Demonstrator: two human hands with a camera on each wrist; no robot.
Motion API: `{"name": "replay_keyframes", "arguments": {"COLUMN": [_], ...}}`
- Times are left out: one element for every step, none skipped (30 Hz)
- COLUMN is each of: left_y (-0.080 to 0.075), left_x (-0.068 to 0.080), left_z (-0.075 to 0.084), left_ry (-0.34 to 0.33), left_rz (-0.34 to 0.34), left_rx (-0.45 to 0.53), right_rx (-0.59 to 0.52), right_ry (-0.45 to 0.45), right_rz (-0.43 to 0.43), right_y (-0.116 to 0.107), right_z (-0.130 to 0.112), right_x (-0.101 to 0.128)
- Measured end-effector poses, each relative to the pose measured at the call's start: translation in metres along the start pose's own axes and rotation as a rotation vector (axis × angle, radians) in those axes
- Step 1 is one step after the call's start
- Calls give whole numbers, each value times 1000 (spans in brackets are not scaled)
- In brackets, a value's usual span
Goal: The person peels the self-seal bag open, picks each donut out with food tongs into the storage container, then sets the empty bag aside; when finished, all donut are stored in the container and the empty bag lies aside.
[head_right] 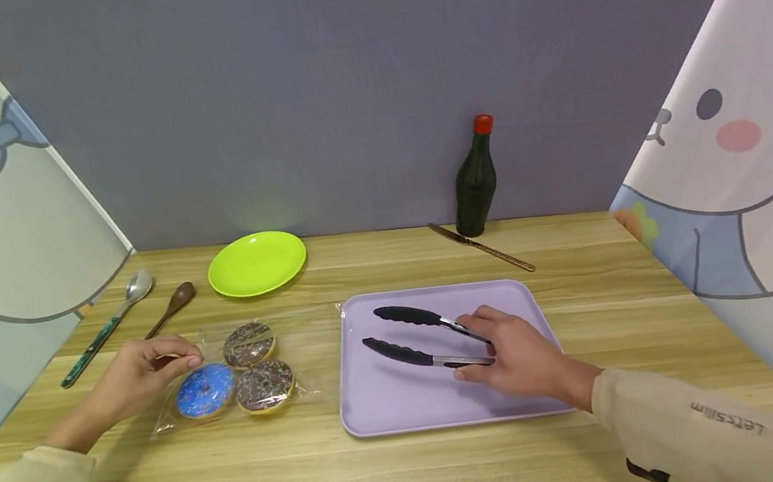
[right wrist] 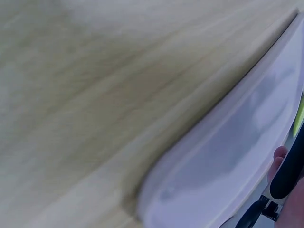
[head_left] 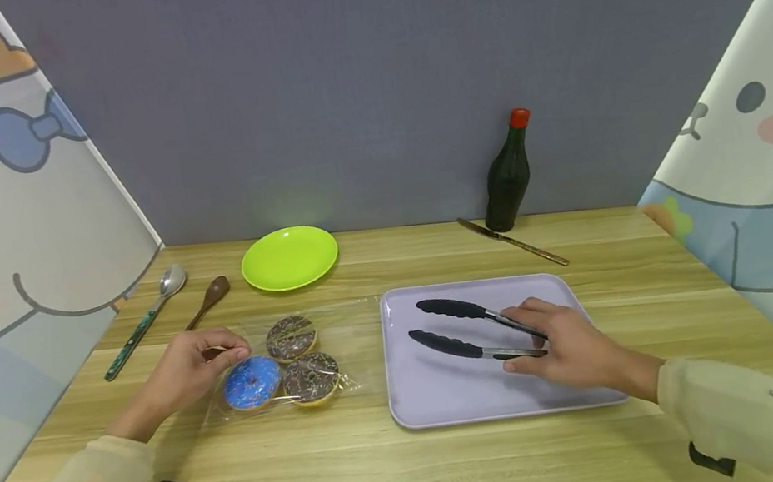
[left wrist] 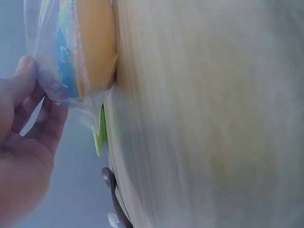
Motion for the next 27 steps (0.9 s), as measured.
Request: {"name": "replay_keyframes", "arguments": {"left_y": [0, 0, 0, 0, 0, 0, 0, 0, 0, 0, 0, 0, 0, 0, 0, 0, 0, 0, 0, 0, 0, 0, -1, -1, -1, -1, -1], "left_x": [0, 0, 0, 0, 0, 0, 0, 0, 0, 0, 0, 0, 0, 0, 0, -1, -1, 0, 0, 0, 0, 0, 1, 1, 1, 1, 1], "left_z": [0, 1, 1, 1, 1, 2, 2, 2, 2, 2, 2, 2, 1, 1, 0, 0, 0, 0, 0, 1, 1, 1, 1, 2, 2, 2, 2], "left_ry": [-1, -2, -3, -2, -2, 0, 2, 3, 5, 5, 5, 3, -1, -4, -8, -11, -13, -14, -13, -12, -11, -9, -9, -9, -10, -10, -11], "left_rz": [-1, -2, -2, -3, -4, -2, -2, -2, -2, -2, -2, -4, -6, -6, -8, -10, -12, -13, -13, -13, -12, -11, -10, -9, -10, -9, -8], "left_rx": [-2, -2, -2, -1, -1, -1, 0, 1, 1, 2, 0, 1, 1, -1, -1, -1, 1, 2, 2, 2, 2, 3, 4, 3, 4, 5, 6], "right_rx": [-7, -12, -13, -14, -16, -17, -18, -20, -21, -23, -23, -20, -16, -12, -8, -2, 7, 17, 22, 25, 27, 30, 30, 27, 23, 19, 14], "right_ry": [-6, -11, -17, -23, -28, -34, -39, -46, -51, -55, -62, -67, -69, -72, -73, -76, -80, -81, -85, -91, -95, -101, -106, -108, -112, -115, -115], "right_rz": [-16, -31, -45, -58, -71, -82, -92, -101, -110, -120, -132, -144, -156, -169, -183, -197, -212, -224, -235, -245, -256, -266, -273, -281, -289, -298, -306], "right_y": [2, 4, 6, 8, 10, 11, 13, 14, 15, 17, 18, 20, 21, 23, 24, 26, 27, 28, 30, 31, 33, 34, 36, 37, 39, 40, 42], "right_z": [-3, -5, -7, -10, -12, -14, -16, -18, -20, -22, -24, -25, -26, -27, -28, -29, -30, -30, -31, -32, -32, -33, -33, -33, -33, -34, -34], "right_x": [-3, -7, -10, -13, -16, -19, -22, -25, -28, -31, -34, -36, -39, -42, -44, -47, -50, -53, -55, -58, -60, -63, -65, -67, -69, -71, -73]}}
Point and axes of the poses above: each hand's wrist, its own x-axis away from the middle knuckle, its own y-axis out of the palm, z = x × y, the point moved 9 cm from there along -x, towards the middle knuckle, and after that the axes turned 14 degrees about -y, right-handed, at the moved point
